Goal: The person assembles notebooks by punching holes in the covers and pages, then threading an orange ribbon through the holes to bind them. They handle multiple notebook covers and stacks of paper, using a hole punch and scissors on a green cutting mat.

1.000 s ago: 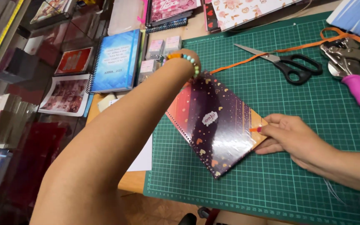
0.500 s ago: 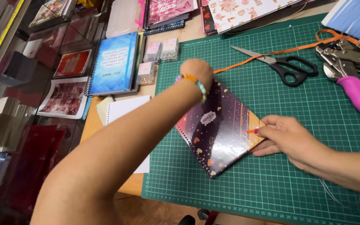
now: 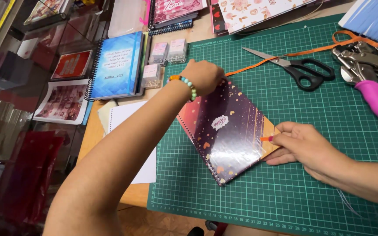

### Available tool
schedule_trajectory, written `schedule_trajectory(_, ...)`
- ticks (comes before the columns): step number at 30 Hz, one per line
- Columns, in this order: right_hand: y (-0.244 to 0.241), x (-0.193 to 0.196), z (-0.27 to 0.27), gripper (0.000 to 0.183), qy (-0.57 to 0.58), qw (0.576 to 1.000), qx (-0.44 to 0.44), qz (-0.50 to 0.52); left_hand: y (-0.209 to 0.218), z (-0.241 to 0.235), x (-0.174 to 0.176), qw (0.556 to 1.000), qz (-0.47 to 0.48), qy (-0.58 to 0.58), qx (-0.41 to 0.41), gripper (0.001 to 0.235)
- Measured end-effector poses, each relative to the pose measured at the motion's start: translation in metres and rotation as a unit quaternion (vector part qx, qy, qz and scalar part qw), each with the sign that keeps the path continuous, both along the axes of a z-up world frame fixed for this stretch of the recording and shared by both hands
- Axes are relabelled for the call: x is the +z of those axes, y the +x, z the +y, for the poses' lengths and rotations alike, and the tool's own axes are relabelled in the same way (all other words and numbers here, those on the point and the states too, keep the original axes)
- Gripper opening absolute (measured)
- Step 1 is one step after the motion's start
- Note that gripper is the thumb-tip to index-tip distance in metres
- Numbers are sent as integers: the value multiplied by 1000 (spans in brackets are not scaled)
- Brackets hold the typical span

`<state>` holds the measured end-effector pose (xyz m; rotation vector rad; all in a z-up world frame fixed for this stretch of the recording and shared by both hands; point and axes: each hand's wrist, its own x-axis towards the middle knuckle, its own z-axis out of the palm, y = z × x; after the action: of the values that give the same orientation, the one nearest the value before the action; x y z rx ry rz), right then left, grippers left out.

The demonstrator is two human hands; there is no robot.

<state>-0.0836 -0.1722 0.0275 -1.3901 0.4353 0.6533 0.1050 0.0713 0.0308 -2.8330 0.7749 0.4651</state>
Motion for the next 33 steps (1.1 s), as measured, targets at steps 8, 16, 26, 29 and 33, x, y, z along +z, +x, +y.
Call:
schedule_trajectory(8,-4,-6,-2,9,1,1000,-10,12,-77,-21,-13,986,-118,-112,-23,17)
schedule_trajectory(16,-4,-9,-3,9,8,1000,-22,6,-101,-35,-37,914,-200,-353,5,17)
schedule_trajectory(26,-1,-6,0,10,-11,1000,-15,-1,-83,-34,-28,910,-59,-375,168,28)
schedule_trajectory(29,-1,-1,1,11,-14,1000,-16,-3,-80,-31,-19,911,-46,-366,183,33)
schedule_trajectory(33,-3,7,4,12,-16,1000,-15,3,-72,-27,-18,947,-19,-273,171,37)
